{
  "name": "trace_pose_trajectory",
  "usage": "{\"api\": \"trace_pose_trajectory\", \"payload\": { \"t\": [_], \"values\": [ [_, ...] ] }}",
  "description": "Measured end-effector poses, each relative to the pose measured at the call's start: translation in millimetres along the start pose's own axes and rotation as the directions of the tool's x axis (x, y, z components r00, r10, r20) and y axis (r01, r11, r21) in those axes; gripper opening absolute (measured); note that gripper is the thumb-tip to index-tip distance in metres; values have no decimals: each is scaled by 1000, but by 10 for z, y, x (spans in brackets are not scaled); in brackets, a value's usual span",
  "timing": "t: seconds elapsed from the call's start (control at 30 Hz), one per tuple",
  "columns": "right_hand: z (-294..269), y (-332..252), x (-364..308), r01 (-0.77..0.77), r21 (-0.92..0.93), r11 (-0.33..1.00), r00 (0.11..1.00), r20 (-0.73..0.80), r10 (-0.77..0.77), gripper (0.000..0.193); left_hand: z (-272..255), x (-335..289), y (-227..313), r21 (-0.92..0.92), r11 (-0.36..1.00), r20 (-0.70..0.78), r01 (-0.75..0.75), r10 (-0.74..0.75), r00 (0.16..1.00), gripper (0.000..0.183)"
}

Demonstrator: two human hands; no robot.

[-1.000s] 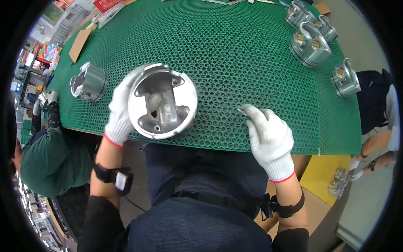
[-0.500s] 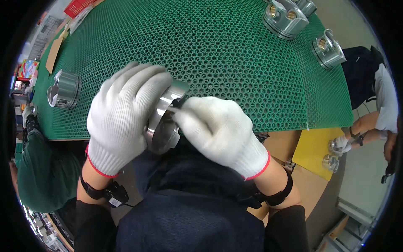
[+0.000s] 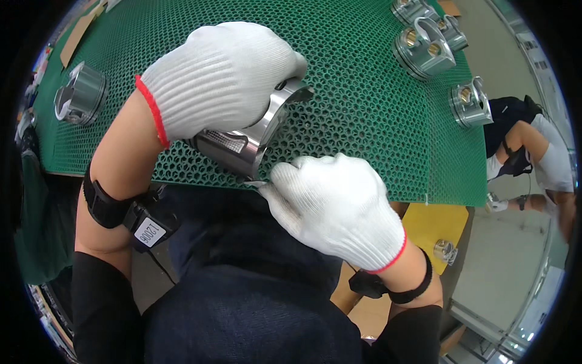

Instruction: Insert small metal pins or clips into the piston components.

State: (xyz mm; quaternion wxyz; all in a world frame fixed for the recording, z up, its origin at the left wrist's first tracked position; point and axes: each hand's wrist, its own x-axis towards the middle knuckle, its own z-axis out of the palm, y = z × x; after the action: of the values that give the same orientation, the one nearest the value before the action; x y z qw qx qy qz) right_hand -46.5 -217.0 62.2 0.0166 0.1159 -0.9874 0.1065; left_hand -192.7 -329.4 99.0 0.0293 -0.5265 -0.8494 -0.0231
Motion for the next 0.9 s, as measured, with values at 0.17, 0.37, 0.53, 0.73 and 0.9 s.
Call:
{"api": "trace_pose_trajectory", "payload": {
  "t": [0.17,0.37,0.53,0.73,0.9],
  "values": [
    [6,86,-168,-57,243,968,979,203,7,25,157,-340,-359,-275,959,-247,-67,-3,969,47],
    [155,141,-366,-242,662,709,968,213,131,20,814,-1171,-168,-960,238,-280,-146,-812,512,63],
    [79,-67,-102,-225,778,587,947,316,-55,22,838,-1504,-340,-933,360,-223,30,-640,735,120],
    [147,84,-461,-572,814,104,819,559,129,35,893,-1535,-633,-967,245,-116,70,-668,735,66],
    [126,-102,-385,-391,920,-4,898,383,218,38,737,-937,-914,-791,611,-268,28,-388,882,56]
  ]
}}
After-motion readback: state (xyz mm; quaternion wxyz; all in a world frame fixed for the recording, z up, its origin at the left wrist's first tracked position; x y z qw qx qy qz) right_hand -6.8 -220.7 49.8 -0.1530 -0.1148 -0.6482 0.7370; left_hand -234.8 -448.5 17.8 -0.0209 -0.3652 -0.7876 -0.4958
